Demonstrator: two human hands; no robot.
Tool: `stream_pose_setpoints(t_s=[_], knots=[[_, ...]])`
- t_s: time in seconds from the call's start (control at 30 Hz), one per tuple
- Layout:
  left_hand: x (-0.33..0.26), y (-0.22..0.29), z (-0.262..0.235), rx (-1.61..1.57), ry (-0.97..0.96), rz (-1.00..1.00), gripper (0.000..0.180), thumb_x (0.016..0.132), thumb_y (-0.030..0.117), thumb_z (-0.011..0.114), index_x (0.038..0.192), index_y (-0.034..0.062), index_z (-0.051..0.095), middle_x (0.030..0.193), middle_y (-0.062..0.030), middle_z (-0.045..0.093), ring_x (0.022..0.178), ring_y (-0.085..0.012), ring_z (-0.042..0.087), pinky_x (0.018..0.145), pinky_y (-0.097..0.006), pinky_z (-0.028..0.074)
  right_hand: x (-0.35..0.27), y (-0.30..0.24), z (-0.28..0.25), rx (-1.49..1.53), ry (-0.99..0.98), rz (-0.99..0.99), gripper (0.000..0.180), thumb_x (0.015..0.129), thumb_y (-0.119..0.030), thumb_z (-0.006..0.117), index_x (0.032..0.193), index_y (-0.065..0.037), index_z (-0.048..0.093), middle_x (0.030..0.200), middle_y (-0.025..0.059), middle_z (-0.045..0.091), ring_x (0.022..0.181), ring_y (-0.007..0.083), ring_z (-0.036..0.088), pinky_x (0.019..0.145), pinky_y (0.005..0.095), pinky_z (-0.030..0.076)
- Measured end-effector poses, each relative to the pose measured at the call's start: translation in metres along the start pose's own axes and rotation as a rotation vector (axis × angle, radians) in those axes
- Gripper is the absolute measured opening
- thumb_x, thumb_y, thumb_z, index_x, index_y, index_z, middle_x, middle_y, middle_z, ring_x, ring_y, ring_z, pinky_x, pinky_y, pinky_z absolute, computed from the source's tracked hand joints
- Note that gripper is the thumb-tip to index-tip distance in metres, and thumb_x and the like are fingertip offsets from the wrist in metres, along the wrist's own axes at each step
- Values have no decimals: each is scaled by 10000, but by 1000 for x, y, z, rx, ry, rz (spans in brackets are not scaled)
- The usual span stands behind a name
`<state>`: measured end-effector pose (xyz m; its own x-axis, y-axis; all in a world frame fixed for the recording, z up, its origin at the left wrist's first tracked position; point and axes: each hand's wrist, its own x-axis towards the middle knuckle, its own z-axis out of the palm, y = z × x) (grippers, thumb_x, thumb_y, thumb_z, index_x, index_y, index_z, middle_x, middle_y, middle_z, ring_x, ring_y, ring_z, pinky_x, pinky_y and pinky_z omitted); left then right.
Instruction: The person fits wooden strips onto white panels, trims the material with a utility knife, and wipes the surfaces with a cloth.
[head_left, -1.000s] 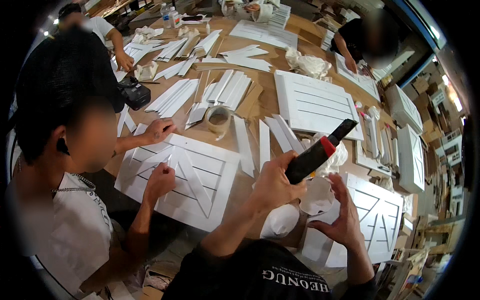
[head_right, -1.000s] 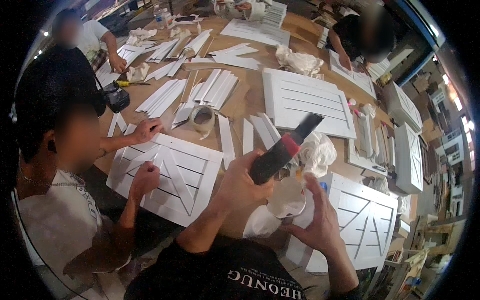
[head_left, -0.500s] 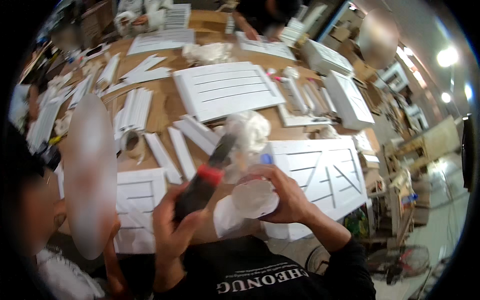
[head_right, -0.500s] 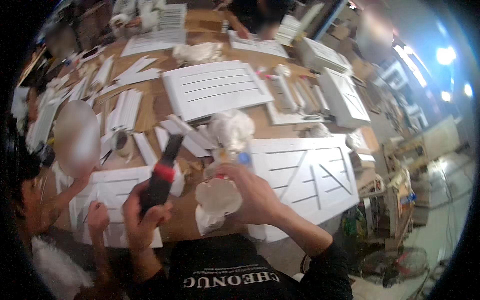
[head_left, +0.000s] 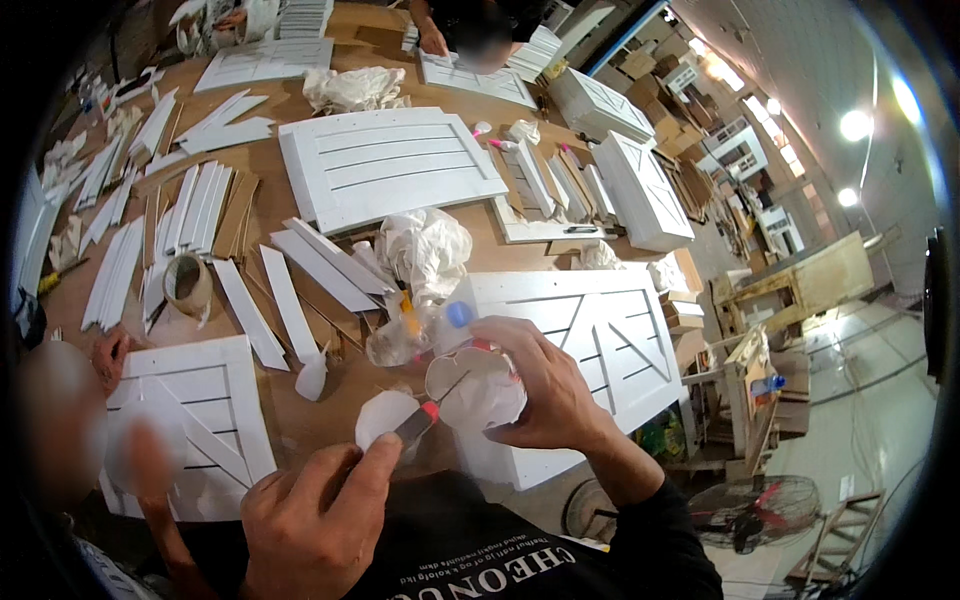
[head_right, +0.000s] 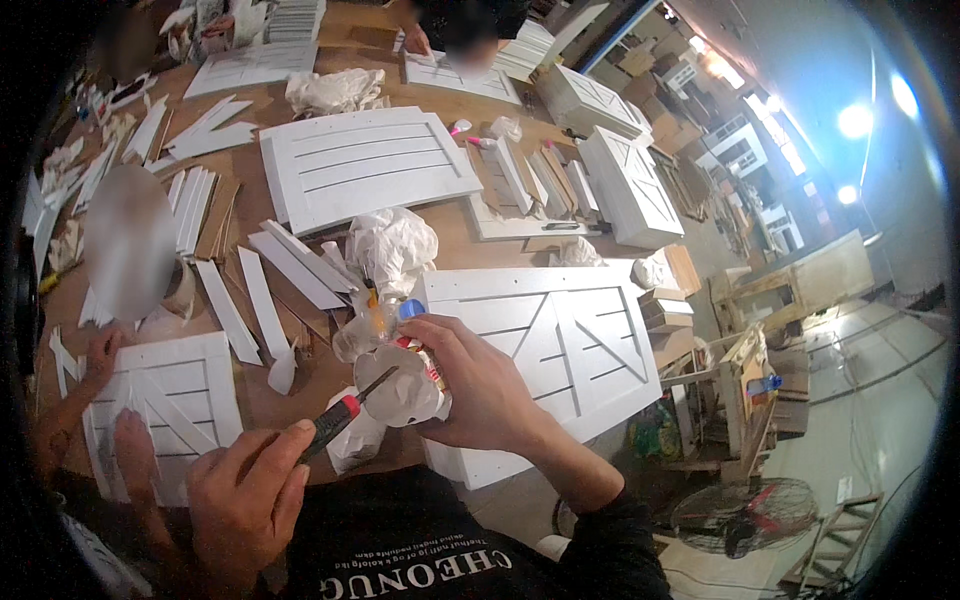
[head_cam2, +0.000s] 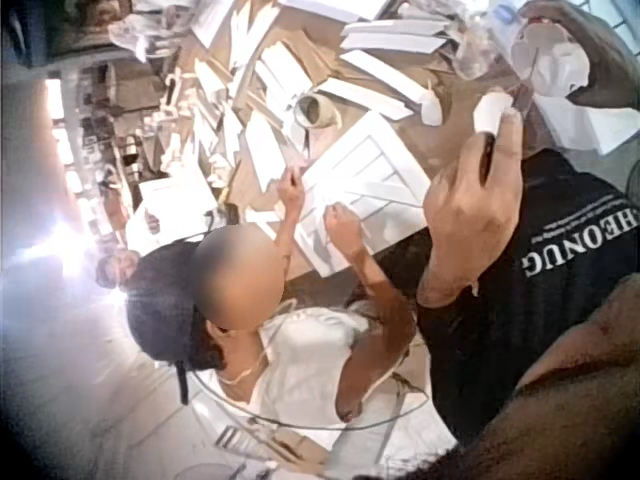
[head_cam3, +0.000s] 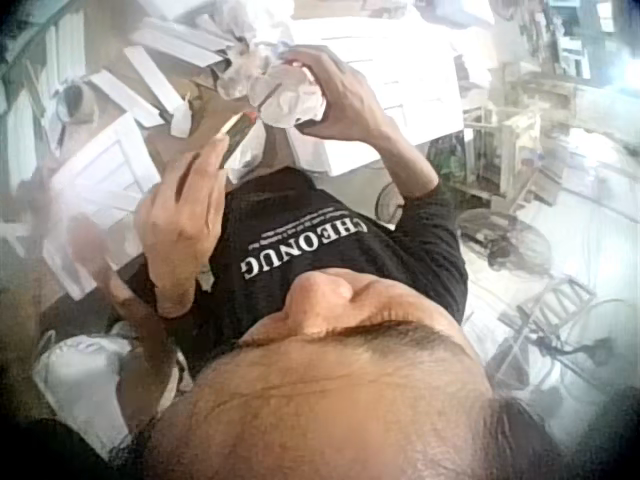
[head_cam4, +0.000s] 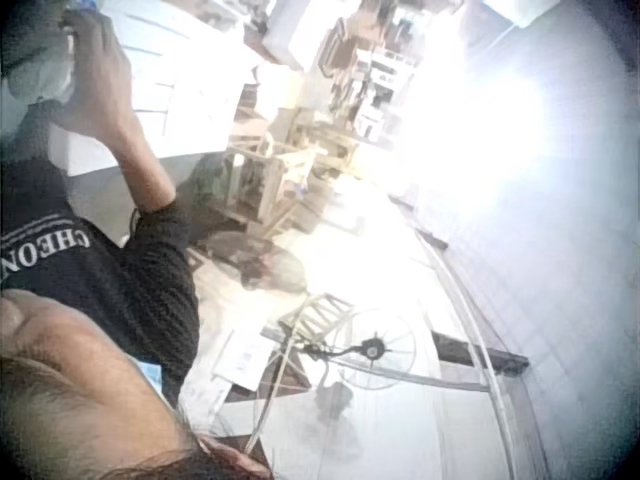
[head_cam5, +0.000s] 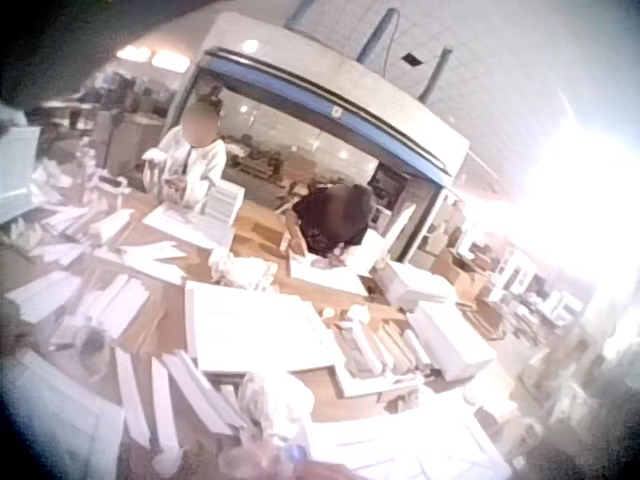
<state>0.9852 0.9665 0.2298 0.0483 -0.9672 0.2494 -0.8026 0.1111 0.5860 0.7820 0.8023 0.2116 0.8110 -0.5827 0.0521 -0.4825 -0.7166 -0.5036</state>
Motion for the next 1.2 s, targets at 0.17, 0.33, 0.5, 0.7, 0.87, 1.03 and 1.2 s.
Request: stream_pose_setpoints(t_s=[0.17,0.33,0.5,0.7,0.87,1.03,1.2], knots=[[14,6,-9,53,-78,69,381,713,57,691,1086,42,613,814,-102,600,562,-196,572,469,-308,424,-2,2,-7,-30,-4,17,821,569,-148,792,1267,-86,364,1240,156,463,1126,336,498,902,396,446],[26,15,-16,128,-78,133,282,717,82,684,996,49,656,786,-77,592,542,-171,547,453,-302,399,-2,3,-11,-47,-16,1,824,562,-141,792,1265,-86,367,1243,149,471,1131,330,499,901,394,448],[39,16,-23,200,-85,299,228,745,133,645,960,59,665,781,-67,587,555,-161,543,464,-308,373,-2,8,-12,-44,-21,-58,831,546,-138,797,1261,-87,377,1249,146,476,1126,327,507,892,397,454],[47,10,-21,207,-68,351,268,720,146,688,954,31,627,729,-56,598,567,-131,567,478,-288,420,-2,9,-11,-32,-21,-44,846,528,-130,802,1260,-84,381,1256,146,473,1126,324,509,893,401,453],[49,16,-17,189,-64,292,239,718,121,663,950,62,667,757,-57,589,547,-160,539,469,-306,365,-1,7,-11,-55,-7,-61,841,534,-130,800,1263,-80,385,1256,143,475,1132,320,506,900,399,451],[50,4,-36,139,39,292,288,640,59,715,924,48,665,733,-59,604,527,-165,539,468,-306,373,-6,17,-12,-41,102,-41,803,513,-121,800,1225,-74,433,1223,148,501,1128,322,508,908,393,449],[51,8,-34,33,-75,233,299,618,42,733,909,51,662,760,-54,622,568,-168,579,486,-306,395,-7,15,-15,-66,125,-56,815,520,-126,803,1236,-81,418,1215,149,507,1086,323,538,866,381,476]])
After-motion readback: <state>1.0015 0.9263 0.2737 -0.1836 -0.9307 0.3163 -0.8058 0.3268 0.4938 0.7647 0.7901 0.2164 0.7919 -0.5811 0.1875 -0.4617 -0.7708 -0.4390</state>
